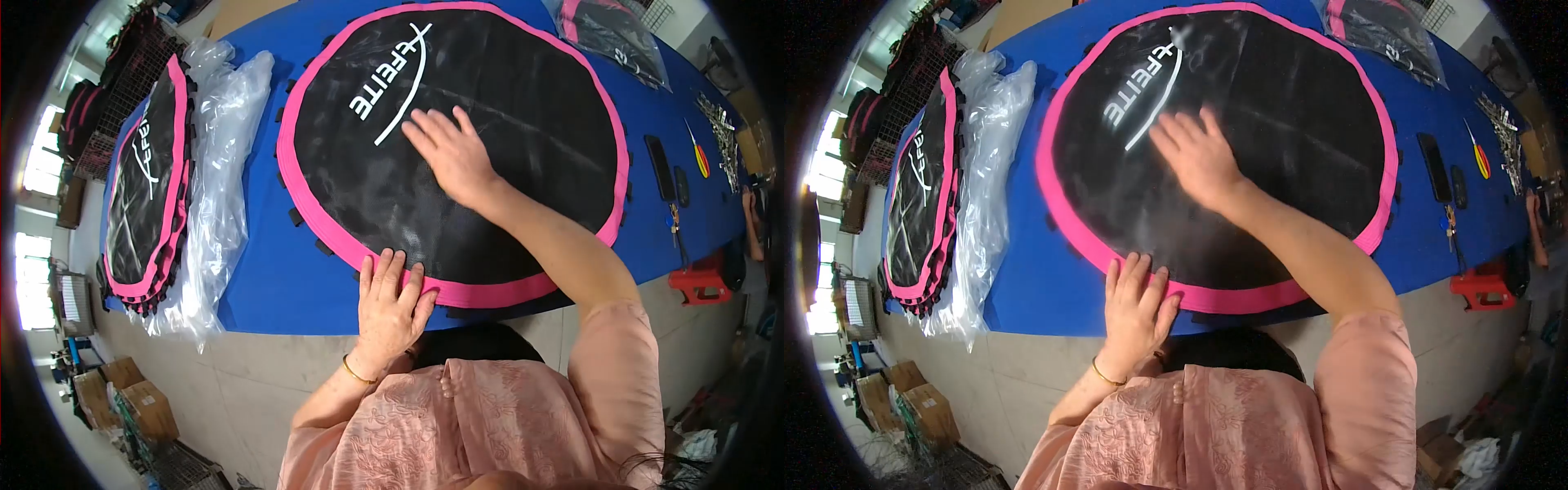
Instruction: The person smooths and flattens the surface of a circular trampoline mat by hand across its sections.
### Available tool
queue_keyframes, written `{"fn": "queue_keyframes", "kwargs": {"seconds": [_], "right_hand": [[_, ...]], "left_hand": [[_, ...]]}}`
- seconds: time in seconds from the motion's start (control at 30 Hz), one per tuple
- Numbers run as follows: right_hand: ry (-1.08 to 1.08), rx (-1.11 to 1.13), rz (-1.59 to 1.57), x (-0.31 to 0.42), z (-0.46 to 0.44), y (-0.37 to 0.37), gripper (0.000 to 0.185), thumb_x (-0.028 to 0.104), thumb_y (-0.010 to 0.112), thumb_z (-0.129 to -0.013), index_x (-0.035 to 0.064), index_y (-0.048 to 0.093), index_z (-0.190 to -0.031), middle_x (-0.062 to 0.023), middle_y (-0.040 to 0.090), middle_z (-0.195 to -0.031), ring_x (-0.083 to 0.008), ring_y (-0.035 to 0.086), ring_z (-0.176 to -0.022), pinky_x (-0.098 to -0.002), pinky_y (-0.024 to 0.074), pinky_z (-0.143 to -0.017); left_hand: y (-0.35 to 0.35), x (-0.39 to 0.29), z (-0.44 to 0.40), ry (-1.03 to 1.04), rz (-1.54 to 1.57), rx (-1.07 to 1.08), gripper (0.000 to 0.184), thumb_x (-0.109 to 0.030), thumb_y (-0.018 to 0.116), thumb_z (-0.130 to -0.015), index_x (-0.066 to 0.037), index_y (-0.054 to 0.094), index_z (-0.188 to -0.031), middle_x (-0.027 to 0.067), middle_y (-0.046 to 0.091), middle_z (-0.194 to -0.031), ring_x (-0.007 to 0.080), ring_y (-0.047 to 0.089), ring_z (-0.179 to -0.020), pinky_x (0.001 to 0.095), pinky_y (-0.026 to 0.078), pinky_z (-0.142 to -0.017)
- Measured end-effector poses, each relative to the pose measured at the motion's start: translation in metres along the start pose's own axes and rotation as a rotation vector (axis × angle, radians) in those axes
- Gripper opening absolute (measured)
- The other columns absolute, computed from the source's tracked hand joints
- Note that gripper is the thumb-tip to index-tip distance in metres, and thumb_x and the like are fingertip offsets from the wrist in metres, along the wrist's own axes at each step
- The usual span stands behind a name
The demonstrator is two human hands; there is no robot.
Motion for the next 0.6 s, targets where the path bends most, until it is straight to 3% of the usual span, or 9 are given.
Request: {"fn": "queue_keyframes", "kwargs": {"seconds": [0.13,0.23,0.33,0.4,0.47,0.6], "right_hand": [[0.133,0.122,0.171,-0.041,-0.027,0.024,0.053,0.008,0.059,-0.097,0.0080,0.055,-0.150,-0.0121,0.053,-0.155,-0.0284,0.050,-0.144,-0.0571,0.0300,-0.124],[0.123,0.097,0.131,-0.034,-0.032,0.033,0.052,0.010,0.059,-0.096,0.0082,0.056,-0.148,-0.0128,0.054,-0.152,-0.0283,0.051,-0.142,-0.0568,0.0314,-0.123],[0.002,0.058,0.034,0.016,-0.037,0.028,0.051,0.013,0.060,-0.095,0.0064,0.057,-0.145,-0.0154,0.057,-0.147,-0.0309,0.053,-0.139,-0.0579,0.0325,-0.121],[-0.050,0.201,-0.017,0.056,-0.044,0.024,0.050,0.014,0.060,-0.094,0.0050,0.058,-0.143,-0.0159,0.059,-0.146,-0.0321,0.055,-0.136,-0.0588,0.0331,-0.120],[-0.159,-0.018,-0.078,0.090,-0.036,0.025,0.050,0.016,0.061,-0.094,0.0064,0.059,-0.143,-0.0148,0.059,-0.146,-0.0325,0.056,-0.136,-0.0595,0.0336,-0.121],[-0.143,0.036,-0.108,0.091,-0.041,0.039,0.052,0.017,0.063,-0.095,0.0089,0.059,-0.146,-0.0126,0.055,-0.153,-0.0302,0.052,-0.142,-0.0593,0.0289,-0.125]], "left_hand": [[0.001,0.000,0.000,0.004,-0.006,0.000,0.044,-0.033,0.078,-0.093,-0.002,0.073,-0.124,0.0264,0.063,-0.136,0.0441,0.056,-0.136,0.0640,0.035,-0.120],[0.001,0.000,0.000,0.008,-0.010,0.003,0.044,-0.033,0.078,-0.093,-0.002,0.073,-0.124,0.0268,0.063,-0.136,0.0441,0.055,-0.138,0.0639,0.035,-0.121],[0.002,-0.001,0.000,0.010,-0.010,0.006,0.043,-0.032,0.077,-0.093,-0.002,0.073,-0.124,0.0267,0.063,-0.137,0.0441,0.055,-0.138,0.0638,0.035,-0.121],[0.001,-0.003,0.000,0.023,-0.011,0.001,0.043,-0.031,0.077,-0.093,-0.002,0.073,-0.124,0.0267,0.063,-0.137,0.0440,0.055,-0.138,0.0637,0.035,-0.121],[0.000,-0.001,0.001,0.007,0.004,0.008,0.043,-0.027,0.077,-0.092,-0.002,0.071,-0.127,0.0237,0.060,-0.140,0.0442,0.054,-0.137,0.0630,0.036,-0.119],[0.001,-0.001,0.001,0.004,-0.002,0.024,0.044,-0.028,0.077,-0.093,-0.003,0.070,-0.128,0.0233,0.060,-0.140,0.0437,0.053,-0.138,0.0626,0.035,-0.120]]}}
Point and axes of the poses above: each hand's wrist, its own z-axis away from the middle knuckle, its own y-axis out of the palm, x = y × z, the point moved 9 cm from there along -z, towards the middle knuckle
